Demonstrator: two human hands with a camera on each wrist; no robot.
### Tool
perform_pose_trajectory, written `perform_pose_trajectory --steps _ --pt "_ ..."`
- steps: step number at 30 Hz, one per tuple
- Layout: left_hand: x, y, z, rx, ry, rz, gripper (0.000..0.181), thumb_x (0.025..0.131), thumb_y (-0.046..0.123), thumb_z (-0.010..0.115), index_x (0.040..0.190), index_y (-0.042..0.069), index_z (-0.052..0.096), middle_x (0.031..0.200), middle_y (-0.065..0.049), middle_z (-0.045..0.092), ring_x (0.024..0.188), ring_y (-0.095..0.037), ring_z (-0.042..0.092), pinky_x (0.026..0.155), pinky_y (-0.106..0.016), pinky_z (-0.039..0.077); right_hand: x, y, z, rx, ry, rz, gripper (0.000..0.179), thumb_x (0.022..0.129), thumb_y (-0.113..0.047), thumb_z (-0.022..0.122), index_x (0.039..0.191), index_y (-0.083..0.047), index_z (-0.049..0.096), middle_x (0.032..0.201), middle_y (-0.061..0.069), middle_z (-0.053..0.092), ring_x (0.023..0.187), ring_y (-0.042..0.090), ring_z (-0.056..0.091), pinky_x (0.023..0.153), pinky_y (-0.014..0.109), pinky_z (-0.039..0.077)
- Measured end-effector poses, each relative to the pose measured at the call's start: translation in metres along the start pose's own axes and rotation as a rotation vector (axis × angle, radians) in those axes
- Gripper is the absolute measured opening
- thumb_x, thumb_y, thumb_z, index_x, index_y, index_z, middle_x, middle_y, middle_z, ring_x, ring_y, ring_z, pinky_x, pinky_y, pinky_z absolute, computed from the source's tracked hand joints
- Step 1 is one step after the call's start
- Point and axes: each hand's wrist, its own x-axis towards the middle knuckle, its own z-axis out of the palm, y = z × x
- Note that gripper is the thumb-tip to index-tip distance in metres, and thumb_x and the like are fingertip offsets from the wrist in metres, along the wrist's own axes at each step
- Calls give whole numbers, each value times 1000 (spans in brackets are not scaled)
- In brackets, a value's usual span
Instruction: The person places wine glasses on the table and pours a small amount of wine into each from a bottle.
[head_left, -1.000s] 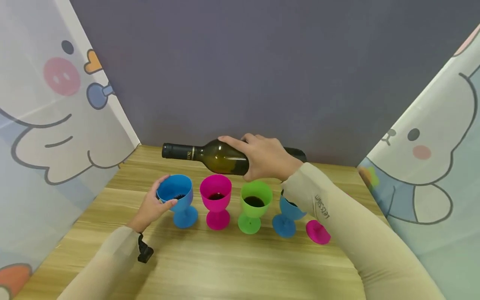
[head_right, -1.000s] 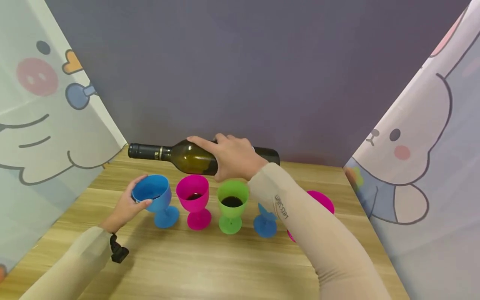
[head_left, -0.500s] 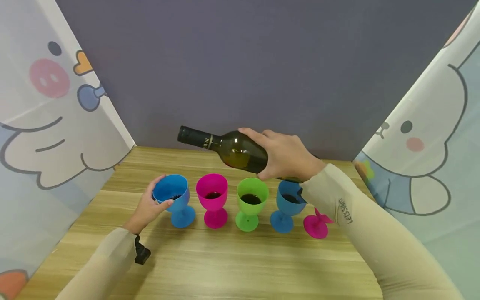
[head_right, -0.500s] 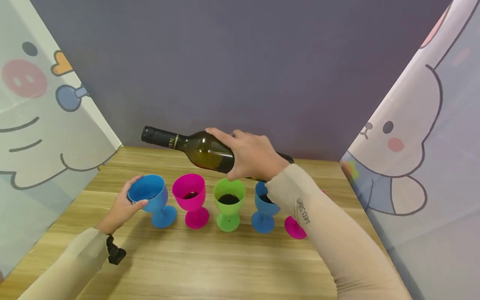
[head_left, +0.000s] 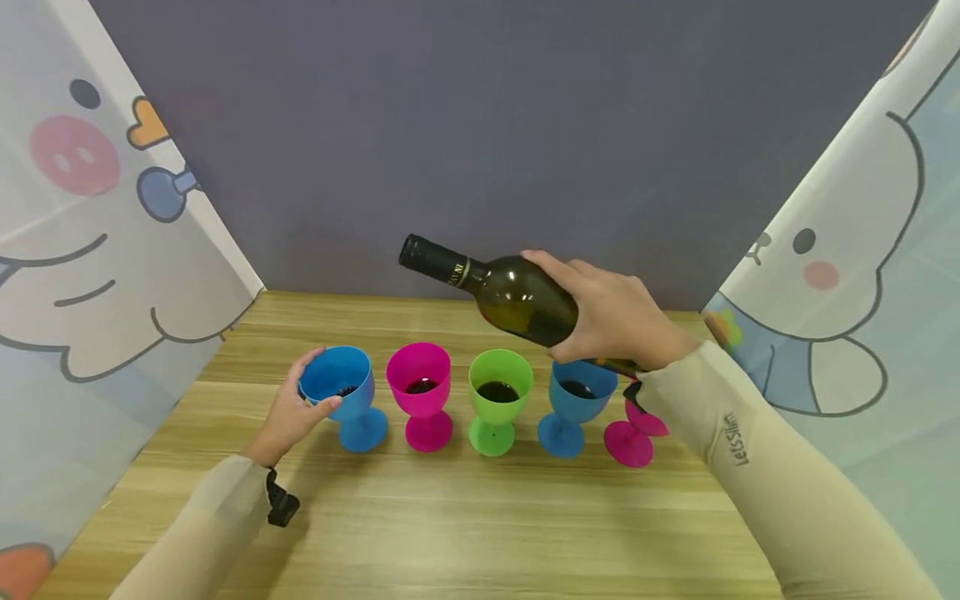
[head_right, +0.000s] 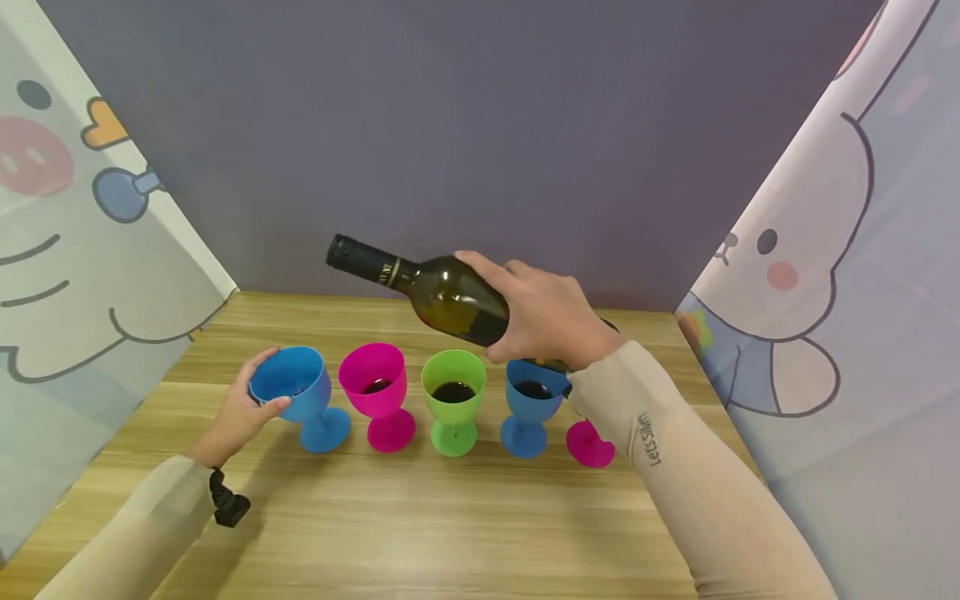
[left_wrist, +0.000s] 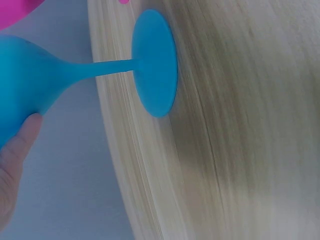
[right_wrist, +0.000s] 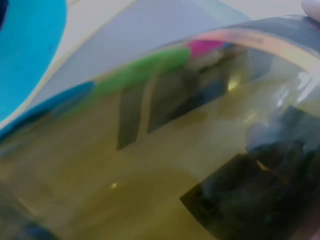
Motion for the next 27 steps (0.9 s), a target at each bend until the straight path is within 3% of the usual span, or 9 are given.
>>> perform_pose_trajectory --steps 9,15,18,22,27 --pt "5 -3 -1 16 -5 35 78 87 9 65 148 -1 18 148 -36 17 127 -58 25 94 -74 27 -24 15 -6 30 -14 96 103 63 -34 83 150 -27 27 114 11 59 90 26 55 66 50 50" --pt "3 0 -3 2 -14 19 79 86 7 64 148 -2 17 147 -37 16 126 -58 26 93 -73 30 -44 26 -11 94 -10 195 107 65 -32 84 153 -24 22 129 15 53 98 32 54 71 54 48" --pt "2 0 -4 -6 -15 10 79 86 6 64 148 -2 16 147 -37 16 125 -57 27 93 -72 31 -54 33 -9 119 28 197 107 65 -28 84 152 -20 23 133 18 50 98 35 54 71 53 48" --pt "2 -1 -5 -23 -10 12 78 86 6 63 148 -2 16 147 -36 16 125 -57 27 94 -71 30 -67 44 -8 118 86 186 106 63 -24 86 150 -16 25 125 22 54 91 36 56 67 52 49" --pt "0 -2 -8 -30 -16 6 79 87 5 63 149 -1 14 148 -36 14 127 -58 24 94 -73 28 -81 53 -12 126 66 281 108 63 -30 86 151 -18 23 115 24 56 90 38 54 64 50 46"
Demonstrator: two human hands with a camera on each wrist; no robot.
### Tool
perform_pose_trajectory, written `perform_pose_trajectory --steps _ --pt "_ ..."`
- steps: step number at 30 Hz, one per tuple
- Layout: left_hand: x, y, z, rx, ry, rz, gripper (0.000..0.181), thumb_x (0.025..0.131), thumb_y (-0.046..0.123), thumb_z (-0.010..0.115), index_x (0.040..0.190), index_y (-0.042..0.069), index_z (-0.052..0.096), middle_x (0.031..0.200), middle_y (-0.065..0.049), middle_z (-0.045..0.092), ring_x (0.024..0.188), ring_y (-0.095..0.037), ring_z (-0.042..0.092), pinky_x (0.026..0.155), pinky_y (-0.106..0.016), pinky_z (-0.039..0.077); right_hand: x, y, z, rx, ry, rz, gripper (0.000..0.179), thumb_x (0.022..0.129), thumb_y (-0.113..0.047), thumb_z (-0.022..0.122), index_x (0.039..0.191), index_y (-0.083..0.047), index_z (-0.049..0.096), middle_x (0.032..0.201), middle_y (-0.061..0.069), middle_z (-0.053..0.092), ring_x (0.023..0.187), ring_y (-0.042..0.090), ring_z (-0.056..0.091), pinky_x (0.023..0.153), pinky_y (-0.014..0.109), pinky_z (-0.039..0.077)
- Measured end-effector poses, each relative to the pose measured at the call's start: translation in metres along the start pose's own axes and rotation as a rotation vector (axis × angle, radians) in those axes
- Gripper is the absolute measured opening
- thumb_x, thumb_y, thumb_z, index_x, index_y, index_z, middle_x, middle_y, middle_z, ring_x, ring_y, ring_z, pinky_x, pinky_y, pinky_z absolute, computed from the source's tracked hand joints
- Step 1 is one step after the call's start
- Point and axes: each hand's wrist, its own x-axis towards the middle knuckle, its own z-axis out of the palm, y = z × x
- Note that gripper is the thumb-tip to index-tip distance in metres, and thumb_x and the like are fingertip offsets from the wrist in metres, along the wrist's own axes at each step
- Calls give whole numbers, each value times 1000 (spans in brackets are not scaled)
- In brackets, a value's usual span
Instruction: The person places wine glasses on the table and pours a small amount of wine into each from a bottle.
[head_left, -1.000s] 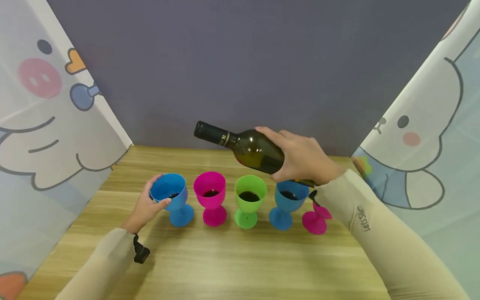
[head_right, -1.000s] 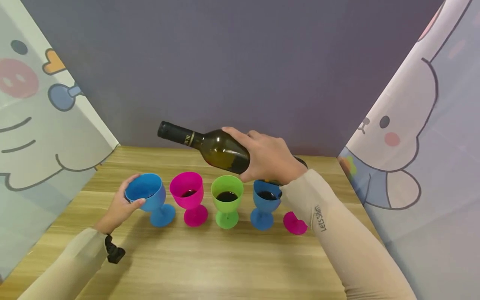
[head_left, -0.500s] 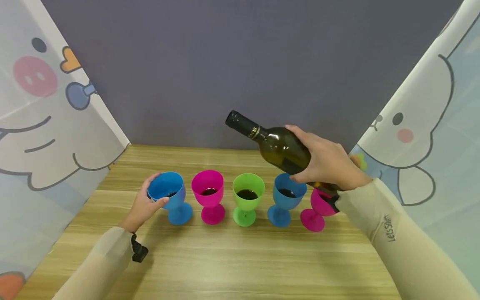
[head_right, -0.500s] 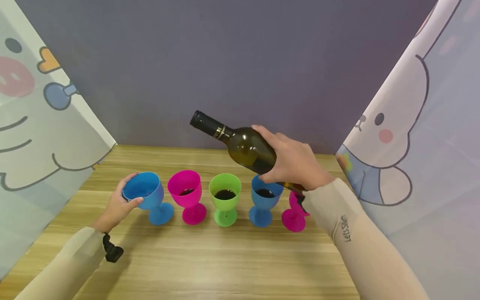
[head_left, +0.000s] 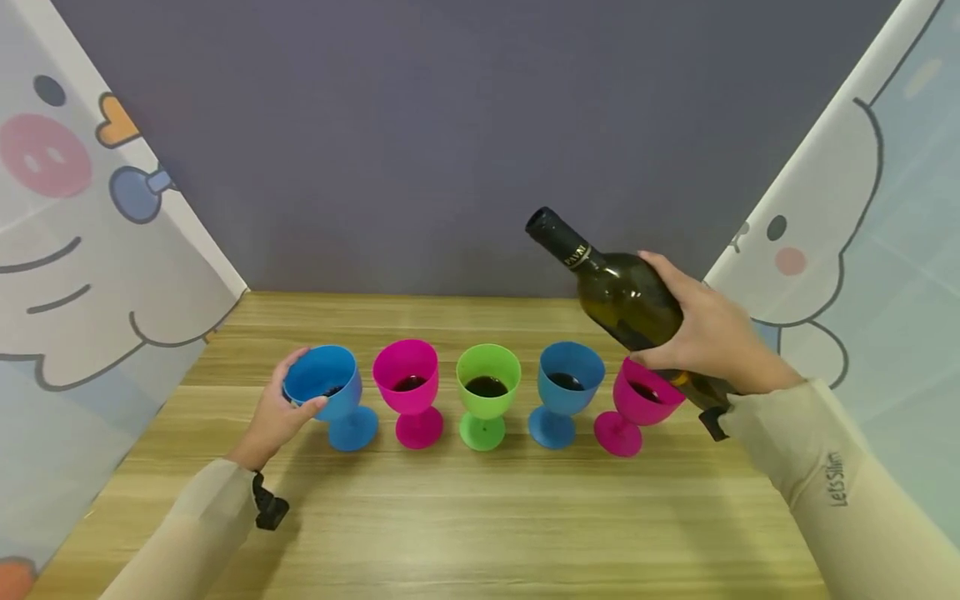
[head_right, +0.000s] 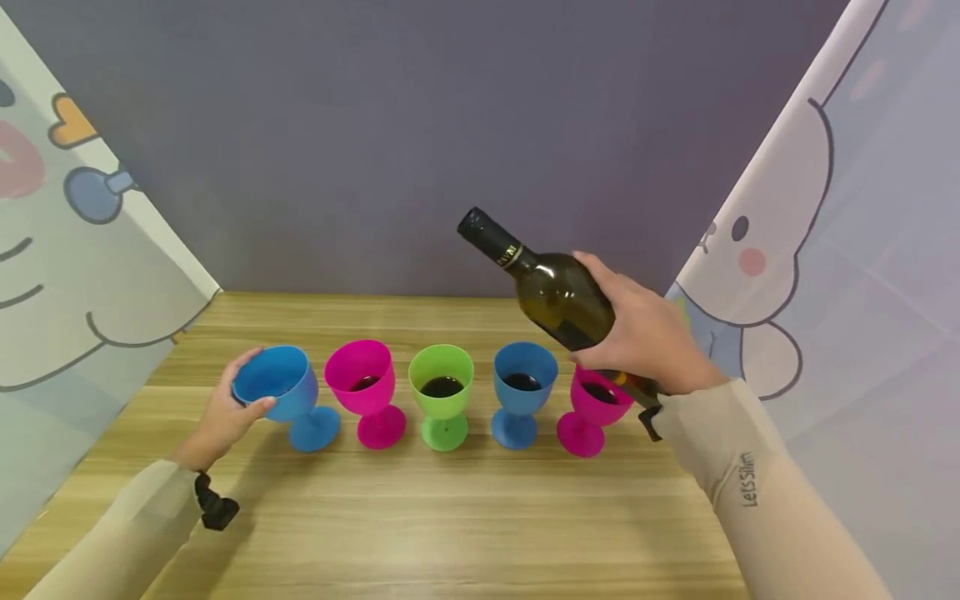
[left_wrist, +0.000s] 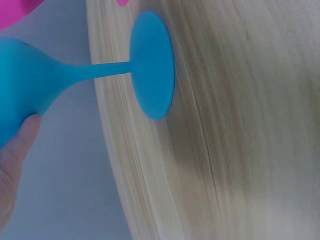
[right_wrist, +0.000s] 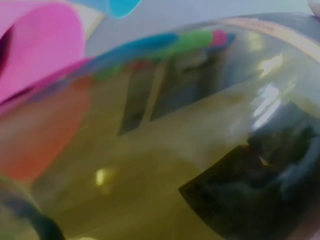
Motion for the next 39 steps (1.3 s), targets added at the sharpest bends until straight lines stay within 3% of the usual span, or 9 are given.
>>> perform_pose_trajectory --steps 7,13,19,22,30,39 --pt "-4 -1 -4 8 4 -8 79 89 7 63 149 0 12 147 -37 14 126 -57 26 93 -71 30 -12 15 -9 45 -16 119 113 62 -27 88 152 -25 20 116 23 54 90 38 52 66 48 42" --pt "-4 0 -5 39 9 2 79 88 9 64 148 -1 14 146 -37 17 124 -56 29 92 -63 36 -25 29 -15 28 14 132 115 60 -28 88 153 -22 20 121 26 51 90 40 51 65 50 39" --pt "-5 -2 -6 5 23 15 79 87 7 64 147 -2 15 145 -38 18 124 -58 27 93 -72 29 -38 45 -17 -7 72 97 110 59 -25 89 149 -14 27 108 27 56 84 41 54 63 47 39" --pt "-4 -3 -7 13 27 17 79 87 8 64 147 -2 15 145 -39 18 124 -58 27 94 -73 28 -44 52 -17 -34 84 117 111 57 -26 90 148 -13 27 102 30 57 79 42 55 59 49 40" --pt "-3 -6 -9 23 26 11 79 88 10 65 148 -2 15 145 -39 17 125 -59 26 94 -73 28 -57 67 -6 -13 75 154 115 54 -26 92 148 -10 27 97 33 57 72 40 56 56 41 40" --pt "-2 -5 -9 8 15 -11 78 88 6 62 148 -1 13 146 -38 14 125 -60 24 95 -74 25 -72 81 10 24 69 172 115 55 -23 91 148 -8 25 111 35 54 81 46 56 59 49 42"
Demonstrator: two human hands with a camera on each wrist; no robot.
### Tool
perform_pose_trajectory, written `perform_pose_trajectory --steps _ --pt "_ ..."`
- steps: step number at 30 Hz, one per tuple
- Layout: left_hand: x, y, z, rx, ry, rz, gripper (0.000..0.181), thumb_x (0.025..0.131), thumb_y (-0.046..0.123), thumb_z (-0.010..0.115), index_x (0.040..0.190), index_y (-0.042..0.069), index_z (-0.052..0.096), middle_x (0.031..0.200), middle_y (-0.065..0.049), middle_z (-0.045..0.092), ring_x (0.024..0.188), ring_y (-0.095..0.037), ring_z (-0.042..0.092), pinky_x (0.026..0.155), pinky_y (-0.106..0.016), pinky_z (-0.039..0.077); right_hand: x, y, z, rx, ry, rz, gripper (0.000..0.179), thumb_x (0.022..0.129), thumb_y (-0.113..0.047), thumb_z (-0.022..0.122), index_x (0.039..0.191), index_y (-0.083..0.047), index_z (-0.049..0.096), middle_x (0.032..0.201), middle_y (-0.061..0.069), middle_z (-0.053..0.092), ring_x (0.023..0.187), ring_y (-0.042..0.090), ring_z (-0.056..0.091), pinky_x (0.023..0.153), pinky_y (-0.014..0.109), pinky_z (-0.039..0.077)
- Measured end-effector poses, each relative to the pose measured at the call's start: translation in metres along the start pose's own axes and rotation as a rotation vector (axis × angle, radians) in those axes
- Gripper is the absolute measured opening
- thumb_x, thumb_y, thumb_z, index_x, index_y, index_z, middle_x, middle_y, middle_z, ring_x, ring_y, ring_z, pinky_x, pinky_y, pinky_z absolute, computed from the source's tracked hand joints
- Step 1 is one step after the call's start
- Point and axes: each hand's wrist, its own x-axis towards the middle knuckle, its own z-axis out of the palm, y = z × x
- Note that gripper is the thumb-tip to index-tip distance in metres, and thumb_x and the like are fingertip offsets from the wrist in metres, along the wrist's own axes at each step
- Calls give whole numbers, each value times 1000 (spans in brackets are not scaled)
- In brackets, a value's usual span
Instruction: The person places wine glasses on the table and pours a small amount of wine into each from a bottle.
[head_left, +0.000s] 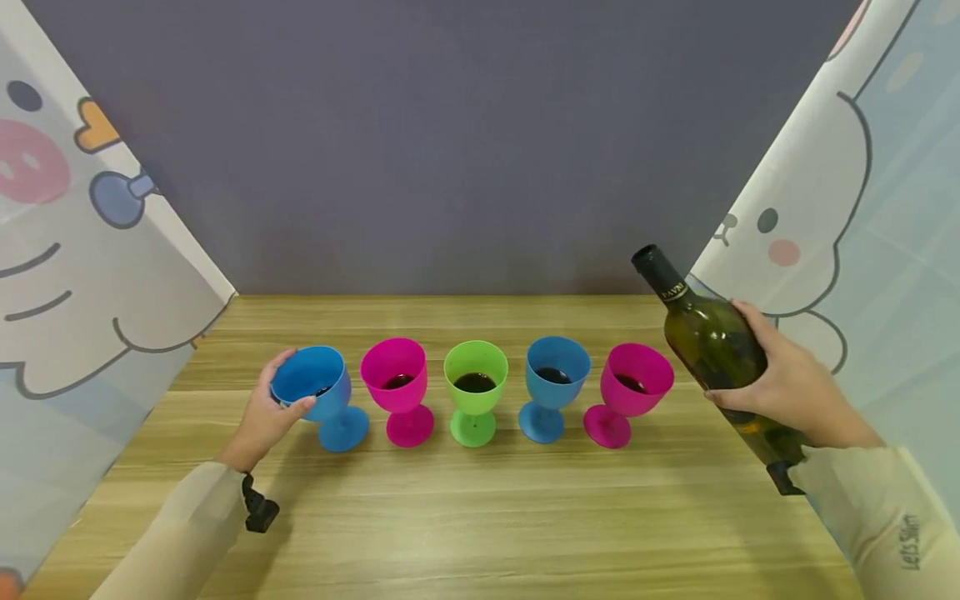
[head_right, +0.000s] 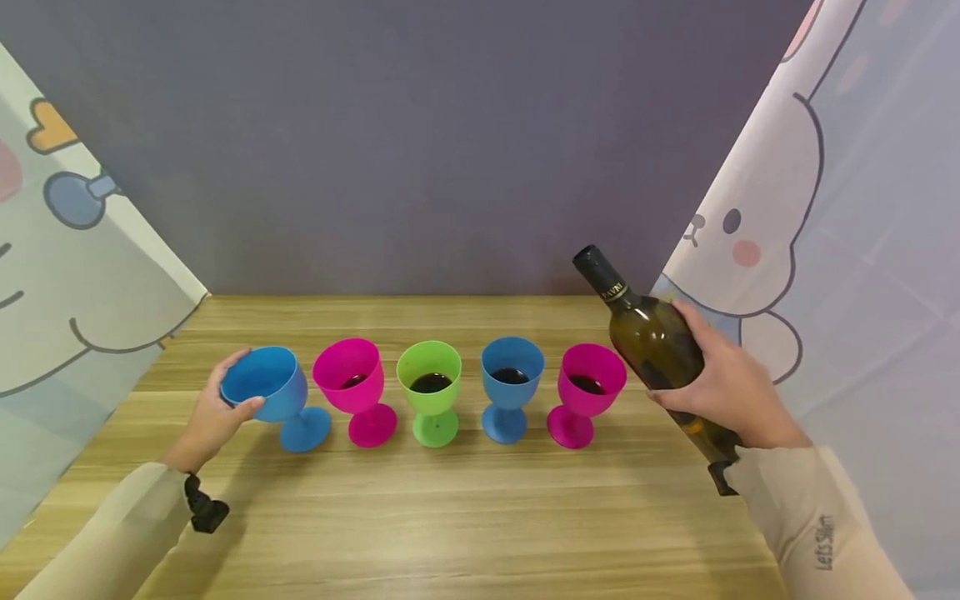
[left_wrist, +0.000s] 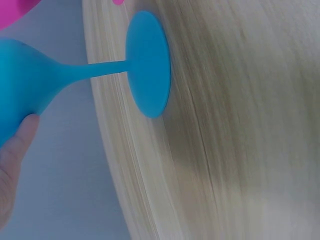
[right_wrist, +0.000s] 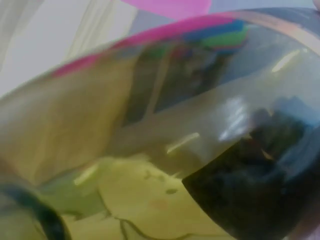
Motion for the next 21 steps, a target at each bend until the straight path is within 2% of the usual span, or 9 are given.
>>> perform_pose_trajectory --steps 6,12,17,21 --pt "-2 3 0 8 1 -11 77 88 5 61 147 -3 12 146 -39 13 126 -59 23 95 -74 25 -6 9 11 41 -1 30 117 58 -24 90 151 -9 21 110 36 52 82 48 55 59 55 43" --pt "-2 1 0 14 3 -16 77 88 3 61 148 -2 12 146 -38 13 126 -60 23 95 -75 25 -9 17 23 100 -10 42 117 60 -22 90 151 -8 18 112 37 51 83 49 55 59 52 44" --pt "-2 1 -1 17 1 -22 79 87 5 62 148 -1 12 147 -38 12 126 -60 23 95 -75 25 -10 21 33 131 -3 66 118 60 -20 89 152 -7 15 118 38 47 87 51 53 64 56 43" --pt "-2 3 -1 18 -7 -32 79 88 7 61 149 0 10 148 -38 10 127 -60 21 95 -75 25 -11 25 41 161 35 63 119 59 -17 89 152 -7 15 124 39 43 92 53 50 68 62 40"
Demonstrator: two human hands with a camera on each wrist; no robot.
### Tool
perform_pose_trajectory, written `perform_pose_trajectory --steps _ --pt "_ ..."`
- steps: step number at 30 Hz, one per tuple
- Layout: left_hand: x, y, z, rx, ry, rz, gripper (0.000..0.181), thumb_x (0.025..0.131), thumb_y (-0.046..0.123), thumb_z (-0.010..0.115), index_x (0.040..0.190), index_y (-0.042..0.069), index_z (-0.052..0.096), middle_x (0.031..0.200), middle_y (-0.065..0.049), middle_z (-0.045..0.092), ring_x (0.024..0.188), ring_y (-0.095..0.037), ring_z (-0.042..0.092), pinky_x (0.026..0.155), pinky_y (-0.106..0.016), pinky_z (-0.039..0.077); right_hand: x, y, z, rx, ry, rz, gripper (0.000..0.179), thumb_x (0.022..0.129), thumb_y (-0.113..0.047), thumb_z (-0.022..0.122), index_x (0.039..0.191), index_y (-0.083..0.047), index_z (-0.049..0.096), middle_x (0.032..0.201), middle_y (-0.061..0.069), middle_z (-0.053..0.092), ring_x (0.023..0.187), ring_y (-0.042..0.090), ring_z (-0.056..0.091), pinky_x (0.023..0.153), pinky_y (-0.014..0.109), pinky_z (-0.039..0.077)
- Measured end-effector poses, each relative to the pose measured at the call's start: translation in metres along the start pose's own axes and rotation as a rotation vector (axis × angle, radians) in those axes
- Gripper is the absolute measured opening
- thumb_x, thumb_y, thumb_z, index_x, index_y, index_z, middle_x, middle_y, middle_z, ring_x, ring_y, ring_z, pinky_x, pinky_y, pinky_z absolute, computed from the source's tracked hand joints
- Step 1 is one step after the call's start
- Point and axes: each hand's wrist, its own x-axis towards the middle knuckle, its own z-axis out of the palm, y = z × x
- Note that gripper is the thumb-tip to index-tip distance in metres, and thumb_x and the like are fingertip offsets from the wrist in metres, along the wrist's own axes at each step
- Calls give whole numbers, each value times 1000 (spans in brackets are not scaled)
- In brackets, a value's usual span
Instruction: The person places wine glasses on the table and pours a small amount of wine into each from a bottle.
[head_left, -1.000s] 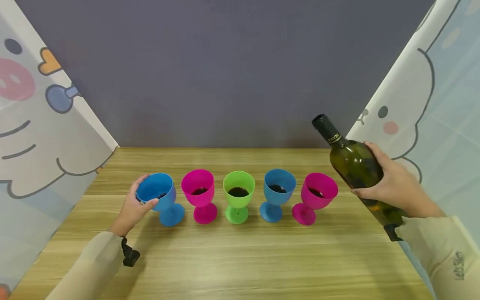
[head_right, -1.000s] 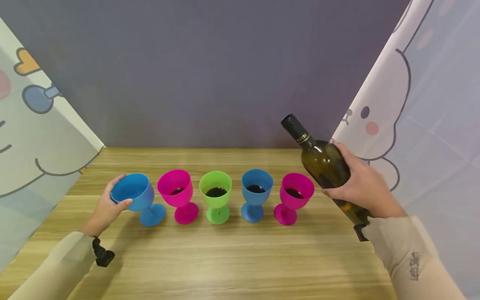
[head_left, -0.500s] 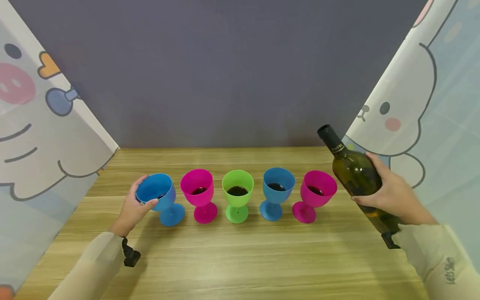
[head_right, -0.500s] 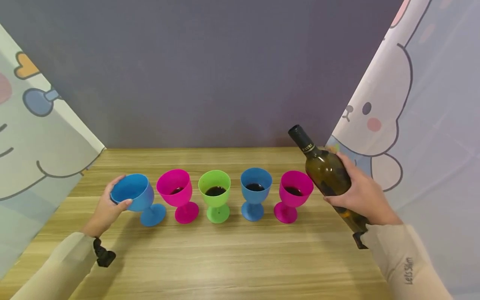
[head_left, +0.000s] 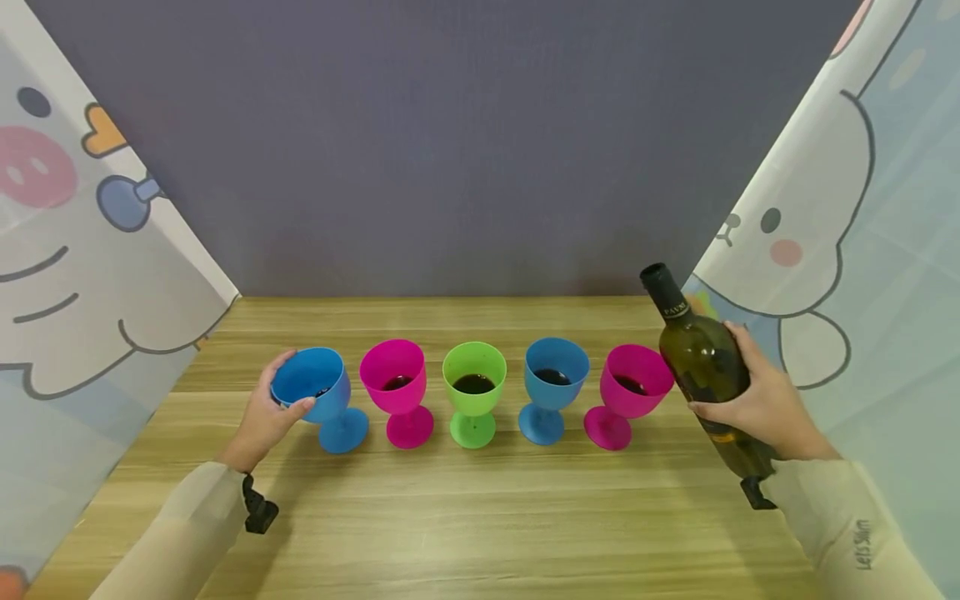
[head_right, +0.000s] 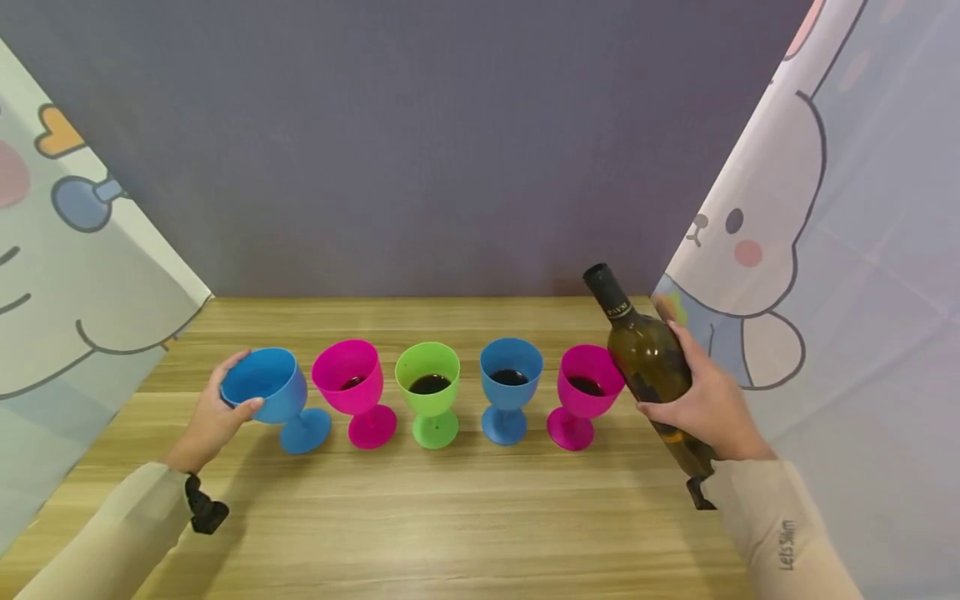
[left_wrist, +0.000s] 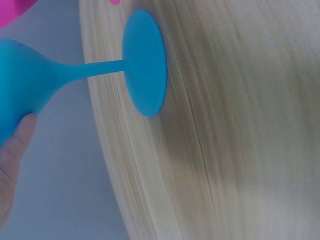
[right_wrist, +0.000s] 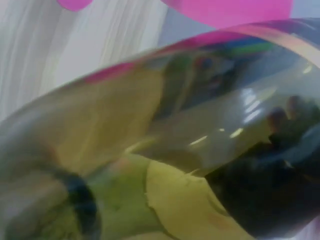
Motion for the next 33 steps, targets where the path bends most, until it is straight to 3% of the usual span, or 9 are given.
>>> perform_pose_trajectory --steps 6,10,14,16,19,21,23,33 --pt "-1 1 1 -4 4 5 79 88 7 61 149 -1 10 148 -37 11 127 -59 22 95 -73 26 -6 7 9 92 61 19 119 61 -12 87 153 -10 12 127 38 41 96 55 48 71 66 37" --pt "-1 0 2 -12 9 9 80 88 8 62 149 -1 11 148 -36 13 126 -58 24 95 -73 28 -8 9 15 136 93 30 118 62 -9 86 153 -9 11 140 37 31 103 57 44 76 69 34" --pt "0 -2 2 -20 14 13 80 88 8 62 149 -1 11 148 -35 13 127 -57 24 95 -72 28 -9 11 21 170 159 25 114 60 -3 85 152 -9 17 133 33 40 102 47 47 77 65 36" --pt "0 -3 2 -17 17 20 80 88 8 62 149 -1 11 149 -35 13 126 -57 25 95 -72 29 -9 12 25 176 212 27 112 59 0 86 151 -10 22 123 22 48 100 27 51 78 52 40" --pt "0 -3 2 -5 20 25 80 88 10 63 149 0 12 148 -35 14 126 -57 25 95 -72 29 -11 15 31 217 313 34 109 55 7 85 147 -10 29 118 -4 50 96 3 45 80 31 38" --pt "0 -3 3 -1 18 25 80 88 11 63 149 0 13 148 -35 14 126 -57 25 95 -72 29 -12 17 36 262 380 43 107 52 11 83 145 -10 34 115 -18 47 95 -4 43 78 21 33" --pt "-1 -2 3 1 15 23 79 88 11 62 149 1 13 148 -36 14 126 -57 25 95 -73 28 -13 19 41 302 445 54 106 50 14 81 143 -10 37 113 -24 46 97 -3 44 81 18 33" --pt "1 1 2 -2 13 15 79 89 9 61 149 -2 12 148 -36 14 125 -57 26 96 -72 28 -12 27 64 365 682 68 100 52 6 80 141 -11 38 124 -15 48 108 -1 44 93 18 33"
